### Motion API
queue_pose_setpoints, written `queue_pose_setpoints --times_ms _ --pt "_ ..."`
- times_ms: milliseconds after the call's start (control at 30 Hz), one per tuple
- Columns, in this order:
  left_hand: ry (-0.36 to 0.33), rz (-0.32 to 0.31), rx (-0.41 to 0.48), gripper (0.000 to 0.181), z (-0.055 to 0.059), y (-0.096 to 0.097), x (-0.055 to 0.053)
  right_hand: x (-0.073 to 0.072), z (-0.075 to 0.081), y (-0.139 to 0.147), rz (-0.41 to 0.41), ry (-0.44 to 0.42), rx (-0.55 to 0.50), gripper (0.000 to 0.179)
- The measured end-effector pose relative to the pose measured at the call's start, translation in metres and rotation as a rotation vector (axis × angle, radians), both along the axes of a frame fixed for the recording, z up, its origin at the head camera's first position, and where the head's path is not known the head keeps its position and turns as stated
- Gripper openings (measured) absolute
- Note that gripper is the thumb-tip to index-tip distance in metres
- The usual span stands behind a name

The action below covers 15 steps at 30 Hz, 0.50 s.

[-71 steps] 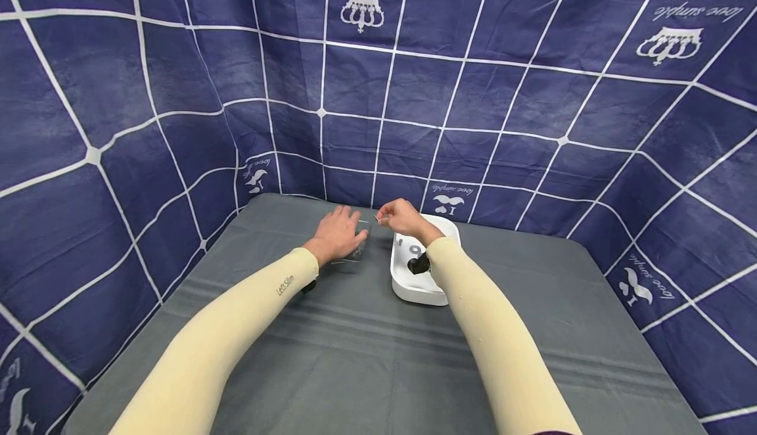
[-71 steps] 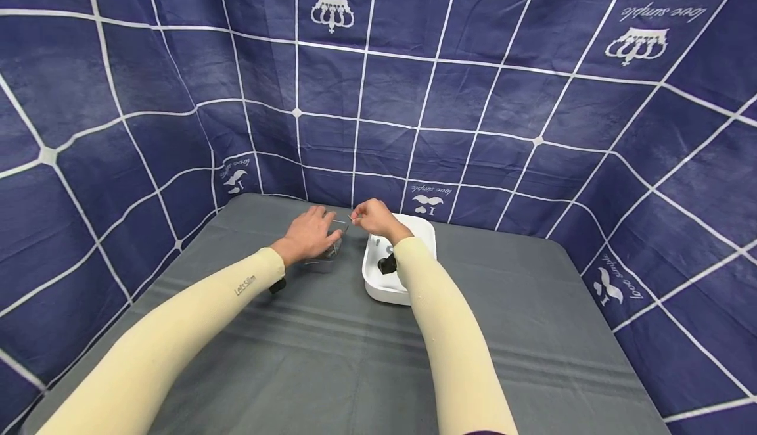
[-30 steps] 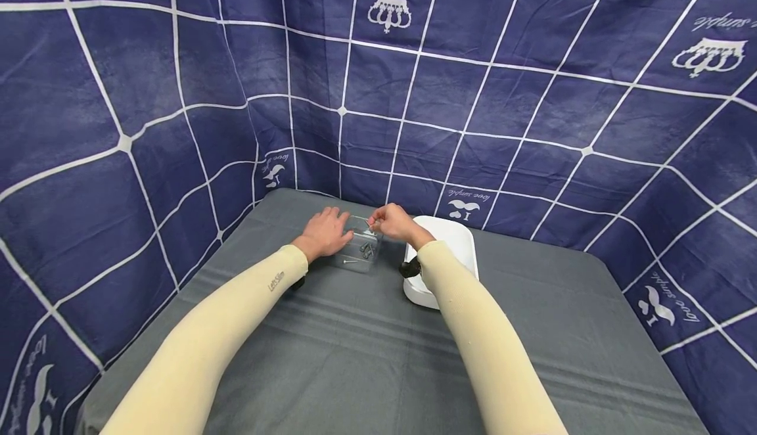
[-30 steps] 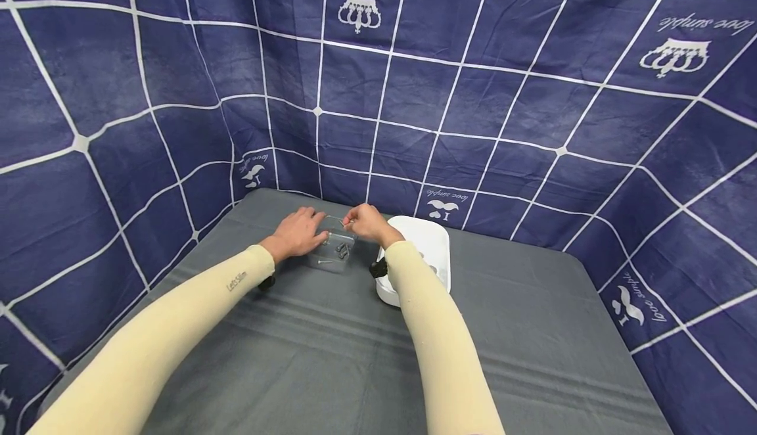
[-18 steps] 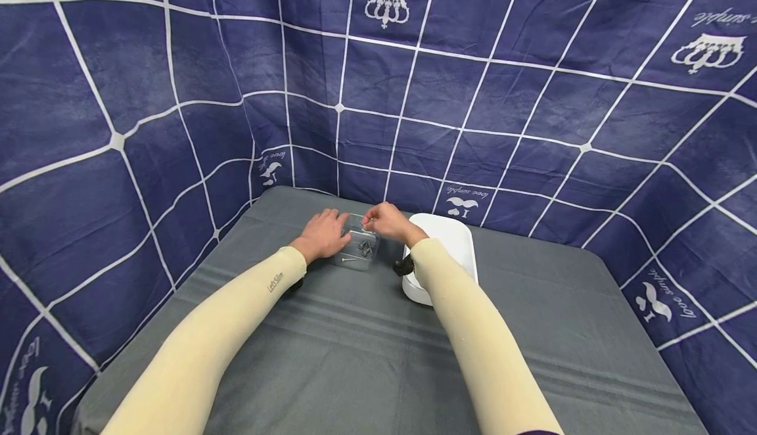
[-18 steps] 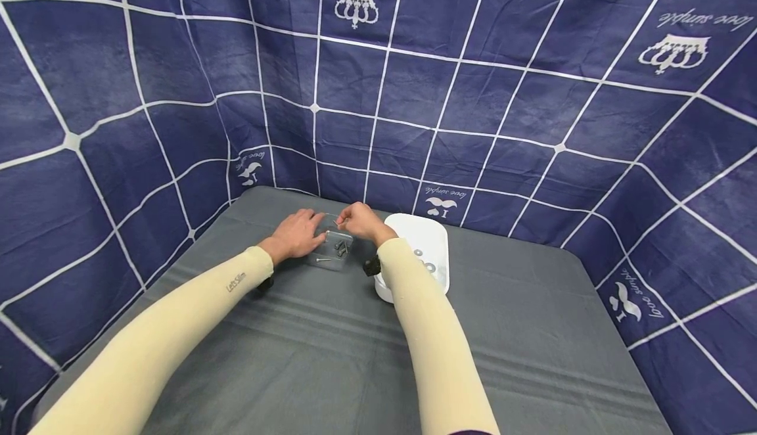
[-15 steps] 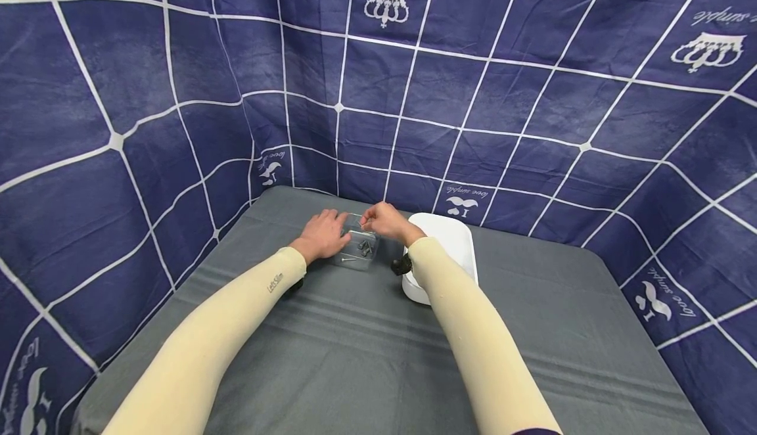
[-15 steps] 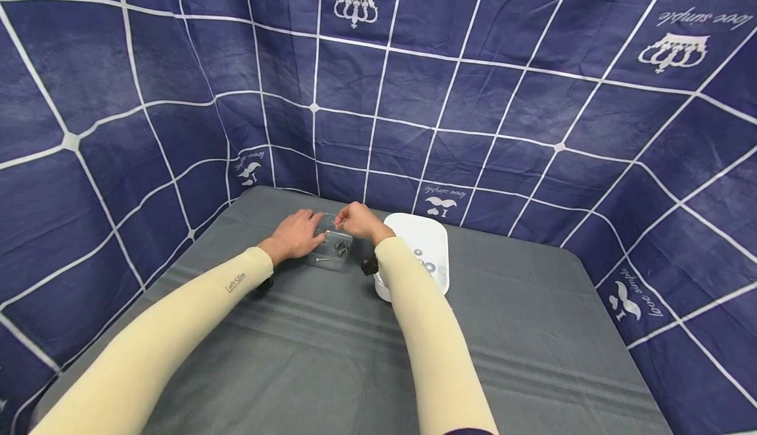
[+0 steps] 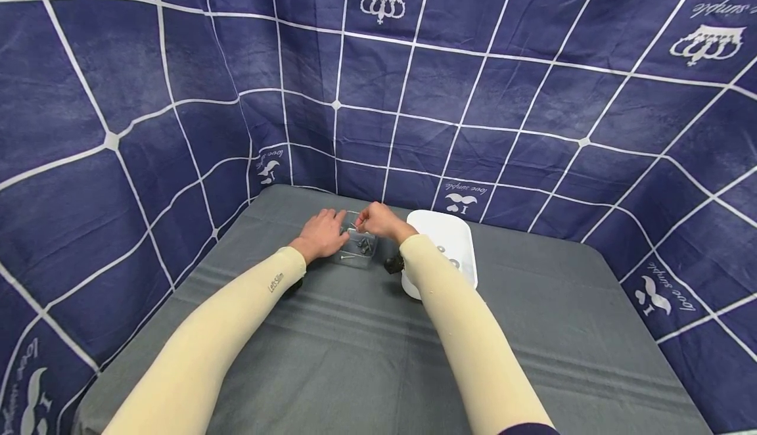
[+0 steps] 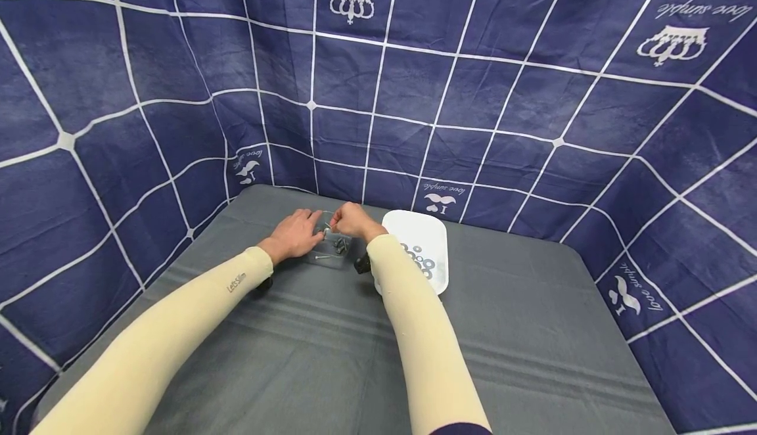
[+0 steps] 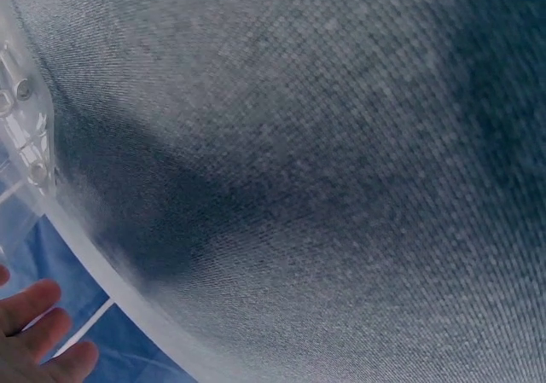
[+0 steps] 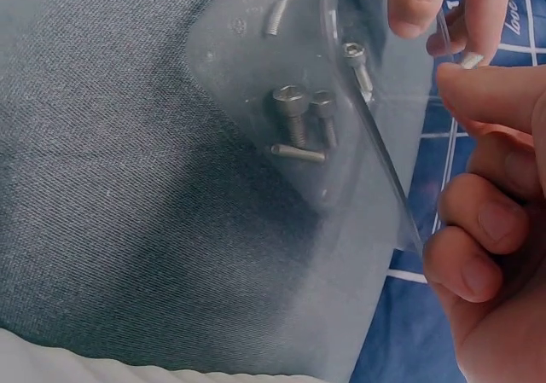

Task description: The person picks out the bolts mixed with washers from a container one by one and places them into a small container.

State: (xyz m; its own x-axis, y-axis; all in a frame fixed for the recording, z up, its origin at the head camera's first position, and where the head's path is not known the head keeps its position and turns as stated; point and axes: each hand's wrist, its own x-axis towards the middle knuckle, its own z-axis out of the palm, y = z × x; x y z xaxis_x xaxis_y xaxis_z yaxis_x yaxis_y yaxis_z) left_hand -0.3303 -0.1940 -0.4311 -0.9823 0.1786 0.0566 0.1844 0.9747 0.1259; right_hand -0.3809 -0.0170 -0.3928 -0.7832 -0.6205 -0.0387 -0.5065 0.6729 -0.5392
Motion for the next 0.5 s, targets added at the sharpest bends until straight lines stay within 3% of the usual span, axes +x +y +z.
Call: queue_pose_setpoints --times_ms 500 --pt "-0.008 -0.010 -0.020 0.065 0.005 0.002 -0.001 0.000 0.005 0.013 -0.002 0.019 -0.002 0.008"
